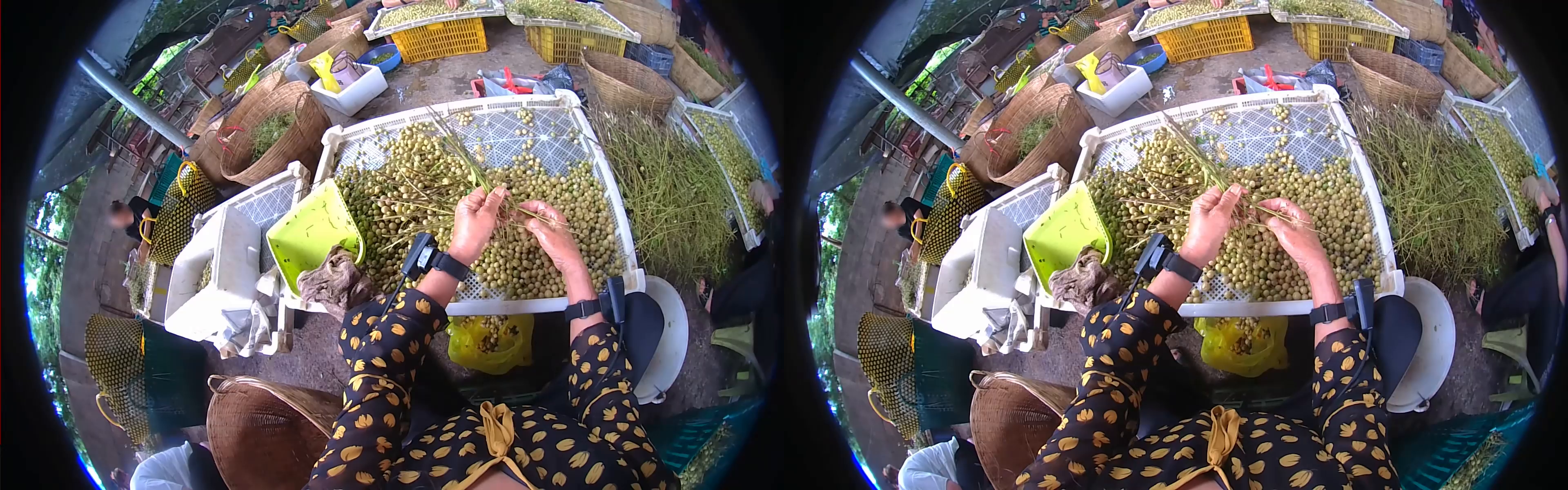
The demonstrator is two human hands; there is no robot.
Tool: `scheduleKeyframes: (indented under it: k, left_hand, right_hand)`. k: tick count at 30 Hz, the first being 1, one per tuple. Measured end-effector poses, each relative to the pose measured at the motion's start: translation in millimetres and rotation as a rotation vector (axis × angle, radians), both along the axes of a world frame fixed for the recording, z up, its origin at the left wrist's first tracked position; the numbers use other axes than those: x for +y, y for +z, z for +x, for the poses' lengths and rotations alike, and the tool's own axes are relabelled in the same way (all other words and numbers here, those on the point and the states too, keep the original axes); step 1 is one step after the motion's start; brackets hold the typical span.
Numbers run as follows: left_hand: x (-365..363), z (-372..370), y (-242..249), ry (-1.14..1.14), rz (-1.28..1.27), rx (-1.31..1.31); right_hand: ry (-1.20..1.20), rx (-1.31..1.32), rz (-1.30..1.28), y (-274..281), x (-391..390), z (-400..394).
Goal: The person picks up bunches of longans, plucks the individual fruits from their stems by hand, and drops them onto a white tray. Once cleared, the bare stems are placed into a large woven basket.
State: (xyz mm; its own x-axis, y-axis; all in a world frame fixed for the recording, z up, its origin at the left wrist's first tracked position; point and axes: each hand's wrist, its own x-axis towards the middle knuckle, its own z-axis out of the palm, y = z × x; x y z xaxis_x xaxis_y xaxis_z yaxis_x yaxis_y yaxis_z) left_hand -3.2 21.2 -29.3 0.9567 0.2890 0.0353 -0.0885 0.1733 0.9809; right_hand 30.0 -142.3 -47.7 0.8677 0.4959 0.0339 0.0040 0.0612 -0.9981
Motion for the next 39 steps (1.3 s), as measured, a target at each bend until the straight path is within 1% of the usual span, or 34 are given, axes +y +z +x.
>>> scheduleKeyframes:
  k: [2,5,8,10,11,12,15,17,19,22,28,31,32,35,36,38,39]
  left_hand:
    - [1.6,0.5,-1.1,-0.013,-0.045,-0.007]
    - [-1.0,-3.9,11.8,-0.023,-0.085,-0.018]
    - [1.1,-3.4,10.9,-0.044,-0.075,0.003]
    - [8.3,-2.8,4.2,-0.1,-0.058,0.032]
    - [10.0,-1.0,0.7,-0.088,-0.037,0.016]
    - [10.5,1.6,-2.2,-0.075,-0.019,0.0]
    - [9.5,6.6,-7.2,-0.053,0.012,-0.029]
    - [7.0,6.5,-6.5,-0.023,0.029,-0.03]
    - [-0.4,1.8,5.4,0.027,0.046,-0.021]
    - [2.4,-1.6,12.5,-0.034,-0.162,-0.016]
    - [-6.9,-0.8,7.9,0.074,0.114,-0.008]
    - [-10.1,-0.6,7.0,0.059,0.119,-0.112]
    - [-11.0,-0.5,6.8,0.047,0.184,-0.103]
    - [-7.4,2.4,3.8,0.019,-0.018,-0.067]
    - [-11.3,2.2,5.6,0.039,-0.18,-0.159]
    - [-1.6,-1.8,11.0,0.056,-0.186,-0.16]
    - [4.9,-3.0,15.1,0.053,-0.195,-0.163]
  right_hand:
    - [0.022,0.008,0.002,13.5,-3.8,-5.4]
    - [0.09,0.234,0.098,-0.2,-1.2,-2.8]
    - [0.178,0.285,0.202,-18.7,10.0,-1.7]
    - [0.257,0.401,0.333,-7.4,11.4,-5.9]
    - [0.297,0.459,0.398,-1.2,10.9,-8.2]
    - [0.288,0.477,0.368,8.9,11.5,-12.1]
    - [0.187,0.468,0.284,-0.3,12.4,-9.4]
    - [0.177,0.438,0.251,-6.4,12.8,-9.2]
    - [0.167,0.418,0.224,-6.3,10.5,-8.4]
    - [0.131,0.398,0.182,-3.0,9.0,-5.0]
    - [0.056,0.581,0.365,-1.7,5.0,1.4]
    - [-0.089,0.666,0.481,-22.7,-0.7,13.6]
    - [-0.088,0.67,0.548,-28.7,-4.1,16.2]
    - [-0.1,0.541,0.46,-16.7,-5.4,13.9]
    - [-0.131,0.499,0.415,-18.2,-7.4,15.1]
    - [-0.207,0.408,0.323,-24.7,-13.9,20.5]
    - [-0.264,0.25,0.228,-31.9,-14.7,23.7]
